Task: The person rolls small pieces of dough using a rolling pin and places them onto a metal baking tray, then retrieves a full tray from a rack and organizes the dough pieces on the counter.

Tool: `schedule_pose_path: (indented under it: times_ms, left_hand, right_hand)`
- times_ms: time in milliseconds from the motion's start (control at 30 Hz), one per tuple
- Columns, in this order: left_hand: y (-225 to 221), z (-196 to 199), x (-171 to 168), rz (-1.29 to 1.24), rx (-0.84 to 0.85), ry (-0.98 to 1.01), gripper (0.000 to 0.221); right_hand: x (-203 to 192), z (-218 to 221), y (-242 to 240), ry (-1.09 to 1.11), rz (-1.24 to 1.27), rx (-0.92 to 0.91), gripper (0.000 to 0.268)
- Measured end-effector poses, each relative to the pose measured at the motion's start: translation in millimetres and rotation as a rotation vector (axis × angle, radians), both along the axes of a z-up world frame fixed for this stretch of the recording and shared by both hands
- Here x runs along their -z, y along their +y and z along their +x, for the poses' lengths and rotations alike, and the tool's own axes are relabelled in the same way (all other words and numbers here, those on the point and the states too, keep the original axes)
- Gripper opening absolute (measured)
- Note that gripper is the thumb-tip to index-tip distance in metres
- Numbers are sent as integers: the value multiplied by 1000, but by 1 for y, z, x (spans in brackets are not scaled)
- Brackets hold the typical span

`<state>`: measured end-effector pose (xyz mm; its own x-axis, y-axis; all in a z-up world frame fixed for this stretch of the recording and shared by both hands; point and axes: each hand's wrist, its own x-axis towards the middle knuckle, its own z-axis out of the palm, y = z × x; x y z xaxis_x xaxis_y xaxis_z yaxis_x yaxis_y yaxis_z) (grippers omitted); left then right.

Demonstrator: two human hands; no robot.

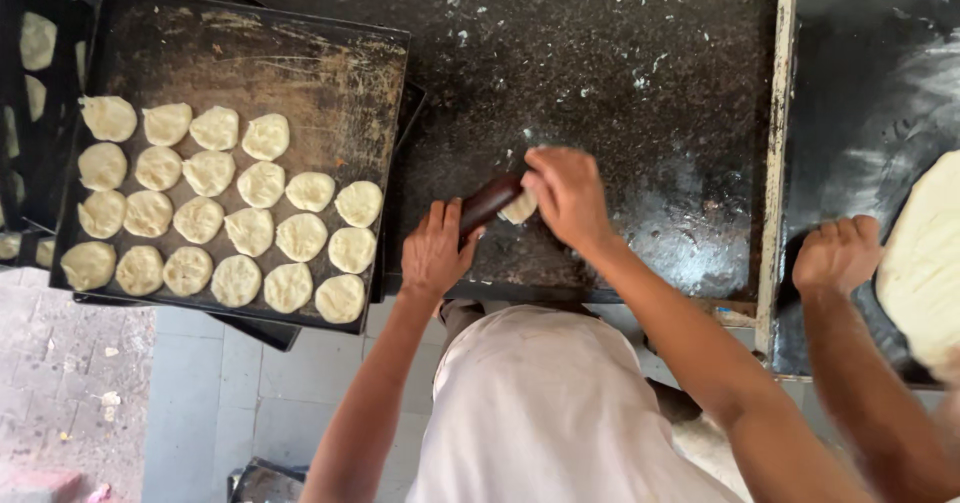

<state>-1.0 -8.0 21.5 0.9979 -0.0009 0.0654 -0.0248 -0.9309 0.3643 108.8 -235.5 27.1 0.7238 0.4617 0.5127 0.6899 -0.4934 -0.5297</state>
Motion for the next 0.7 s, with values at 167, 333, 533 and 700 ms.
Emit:
schedule_pose_path:
  times_ms: [167,333,533,700]
  left_hand:
    - [0,21,2,17,93,148,68]
    - [9,50,-2,-69,-40,15,74]
    - [-1,40,-10,-283,-399,-83,67]
    - [-5,-3,2,-323,-670,-41,65]
  right_hand:
    - [28,51,9,251,-96,1,19]
    - [38,87,36,147,31,-18,21]
    - [14,97,29,271,128,-60,38]
    - [21,44,17,150,-323,-258,25]
